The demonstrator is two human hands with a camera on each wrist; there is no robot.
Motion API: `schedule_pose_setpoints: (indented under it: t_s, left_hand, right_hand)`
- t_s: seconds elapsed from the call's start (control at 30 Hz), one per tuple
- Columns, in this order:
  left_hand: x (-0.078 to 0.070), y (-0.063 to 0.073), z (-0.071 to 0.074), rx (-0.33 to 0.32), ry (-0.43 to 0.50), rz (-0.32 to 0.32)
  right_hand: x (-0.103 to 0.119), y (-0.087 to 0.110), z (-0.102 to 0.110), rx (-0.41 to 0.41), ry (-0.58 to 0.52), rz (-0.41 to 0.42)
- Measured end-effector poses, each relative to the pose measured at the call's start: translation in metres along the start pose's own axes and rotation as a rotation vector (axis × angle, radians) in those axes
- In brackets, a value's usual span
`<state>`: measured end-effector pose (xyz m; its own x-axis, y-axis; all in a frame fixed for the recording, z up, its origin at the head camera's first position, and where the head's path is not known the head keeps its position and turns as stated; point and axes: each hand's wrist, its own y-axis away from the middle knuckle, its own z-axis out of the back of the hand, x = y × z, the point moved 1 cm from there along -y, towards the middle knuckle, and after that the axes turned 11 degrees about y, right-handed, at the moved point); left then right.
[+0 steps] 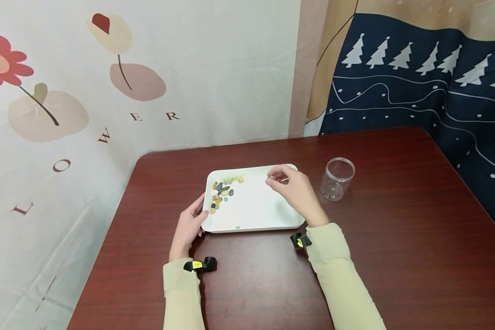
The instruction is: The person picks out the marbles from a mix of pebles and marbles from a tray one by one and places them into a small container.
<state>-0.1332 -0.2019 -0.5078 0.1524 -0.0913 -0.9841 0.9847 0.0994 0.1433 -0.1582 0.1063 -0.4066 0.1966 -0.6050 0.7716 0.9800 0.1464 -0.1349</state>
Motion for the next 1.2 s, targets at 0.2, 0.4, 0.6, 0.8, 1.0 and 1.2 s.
schedule_pose_setpoints:
  t_s: [0.2,0.4,0.6,0.8,1.0,1.2]
  left_hand:
    - [-0.001,0.0,0.0,-0.005,0.003,0.0]
    - [-0.006,-0.002,-0.001,-0.016,0.0,-0.002]
    - [-0.006,-0.004,-0.002,-0.016,-0.008,0.003]
    - [-0.003,-0.003,-0.001,-0.02,-0.022,0.02]
    - [-0.001,-0.001,-0.001,-0.013,-0.01,0.036]
    - [-0.001,0.0,-0.001,-0.009,-0.005,0.042]
  right_hand:
    - [0.0,0.005,0.004,-0.04,-0.02,-0.009]
    - [-0.002,0.009,0.013,-0.062,-0.024,-0.037]
    - [-0.004,0.011,0.019,-0.102,-0.06,-0.044]
    - [-0.006,0.014,0.022,-0.158,-0.134,-0.071]
    - [-0.011,0.02,0.024,-0.182,-0.123,-0.106]
    - [-0.01,0.023,0.029,-0.251,-0.108,-0.068]
